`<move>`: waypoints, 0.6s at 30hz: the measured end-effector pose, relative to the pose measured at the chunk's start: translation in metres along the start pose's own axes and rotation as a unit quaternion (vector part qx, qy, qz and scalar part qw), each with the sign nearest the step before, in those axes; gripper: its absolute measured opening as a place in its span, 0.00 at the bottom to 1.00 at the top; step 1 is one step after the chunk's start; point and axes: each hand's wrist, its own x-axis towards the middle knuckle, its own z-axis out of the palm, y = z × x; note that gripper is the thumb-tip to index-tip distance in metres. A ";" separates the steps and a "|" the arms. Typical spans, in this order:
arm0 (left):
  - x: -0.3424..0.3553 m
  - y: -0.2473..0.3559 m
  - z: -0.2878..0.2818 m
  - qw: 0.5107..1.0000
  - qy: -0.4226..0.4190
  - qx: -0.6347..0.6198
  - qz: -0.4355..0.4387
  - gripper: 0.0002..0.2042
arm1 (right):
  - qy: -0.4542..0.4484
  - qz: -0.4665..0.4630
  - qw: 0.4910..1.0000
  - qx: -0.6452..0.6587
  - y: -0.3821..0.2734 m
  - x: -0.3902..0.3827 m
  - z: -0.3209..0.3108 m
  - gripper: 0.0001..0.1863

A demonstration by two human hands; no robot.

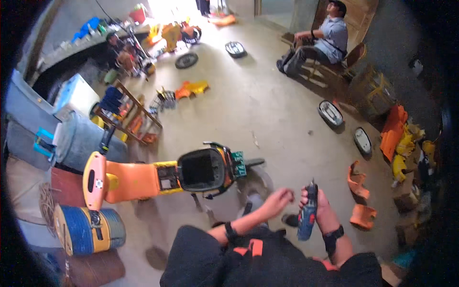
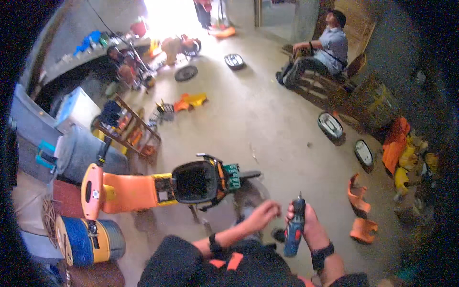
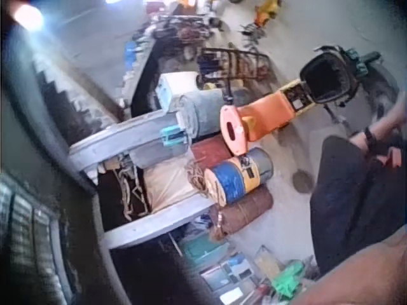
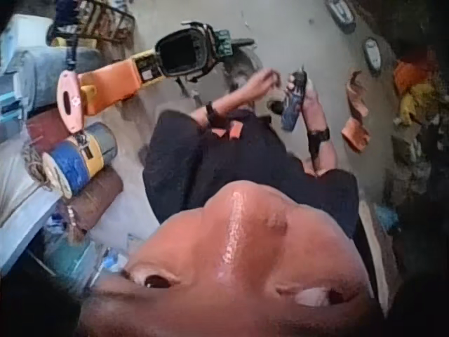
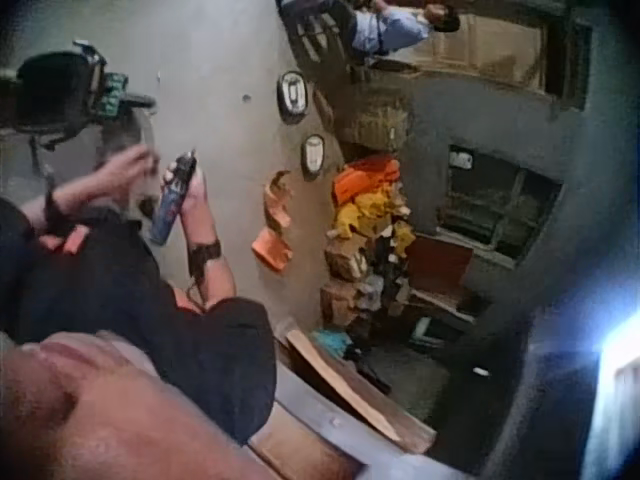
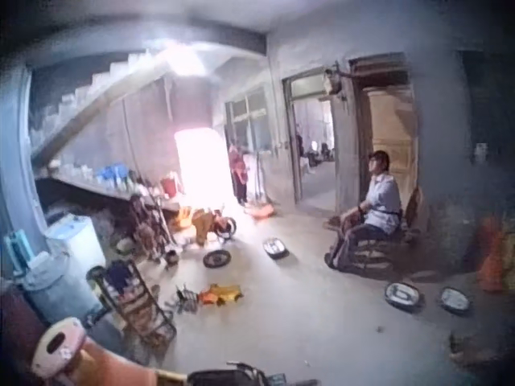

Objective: Repairing and inspecting the battery compartment and internal wiring of an electric scooter.

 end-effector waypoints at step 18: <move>0.327 0.080 -0.077 0.955 0.279 0.049 -0.092 0.14 | -0.013 0.204 0.955 -0.216 -0.295 0.227 0.059 0.12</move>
